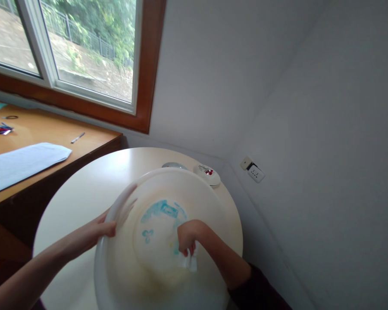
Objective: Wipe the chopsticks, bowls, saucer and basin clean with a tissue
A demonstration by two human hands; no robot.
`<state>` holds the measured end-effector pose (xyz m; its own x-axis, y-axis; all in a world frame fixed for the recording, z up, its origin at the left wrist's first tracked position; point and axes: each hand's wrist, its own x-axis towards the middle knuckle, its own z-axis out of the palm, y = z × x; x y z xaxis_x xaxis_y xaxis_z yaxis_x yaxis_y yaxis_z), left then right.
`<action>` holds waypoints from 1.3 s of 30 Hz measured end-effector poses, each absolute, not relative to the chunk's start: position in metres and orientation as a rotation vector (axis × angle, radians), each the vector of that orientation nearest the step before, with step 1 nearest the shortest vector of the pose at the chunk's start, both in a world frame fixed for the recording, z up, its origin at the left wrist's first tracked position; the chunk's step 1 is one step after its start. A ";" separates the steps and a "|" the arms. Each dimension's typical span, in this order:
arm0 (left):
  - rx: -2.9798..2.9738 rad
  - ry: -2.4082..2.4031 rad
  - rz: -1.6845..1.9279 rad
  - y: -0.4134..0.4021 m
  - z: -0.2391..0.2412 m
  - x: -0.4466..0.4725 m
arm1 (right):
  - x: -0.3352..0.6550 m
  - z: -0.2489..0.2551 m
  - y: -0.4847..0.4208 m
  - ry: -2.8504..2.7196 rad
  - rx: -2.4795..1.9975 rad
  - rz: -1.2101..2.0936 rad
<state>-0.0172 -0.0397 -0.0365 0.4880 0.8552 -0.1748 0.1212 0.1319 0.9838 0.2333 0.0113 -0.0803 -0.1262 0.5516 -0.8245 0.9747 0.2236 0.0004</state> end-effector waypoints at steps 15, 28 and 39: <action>1.254 0.879 0.699 -0.038 -0.038 -0.018 | 0.234 -0.077 0.015 2.755 1.724 -0.127; 1.088 0.841 0.735 -0.039 -0.031 -0.007 | 0.198 -0.076 -0.036 3.149 0.634 -0.450; 1.053 0.897 0.809 -0.043 -0.027 -0.005 | 0.223 -0.084 0.010 2.805 1.460 0.112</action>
<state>-0.0053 -0.0433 -0.0273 0.4138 0.8841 -0.2172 -0.1246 0.2914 0.9485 0.2231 0.0101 -0.0840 -0.5741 0.8171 0.0526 0.8187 0.5718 0.0527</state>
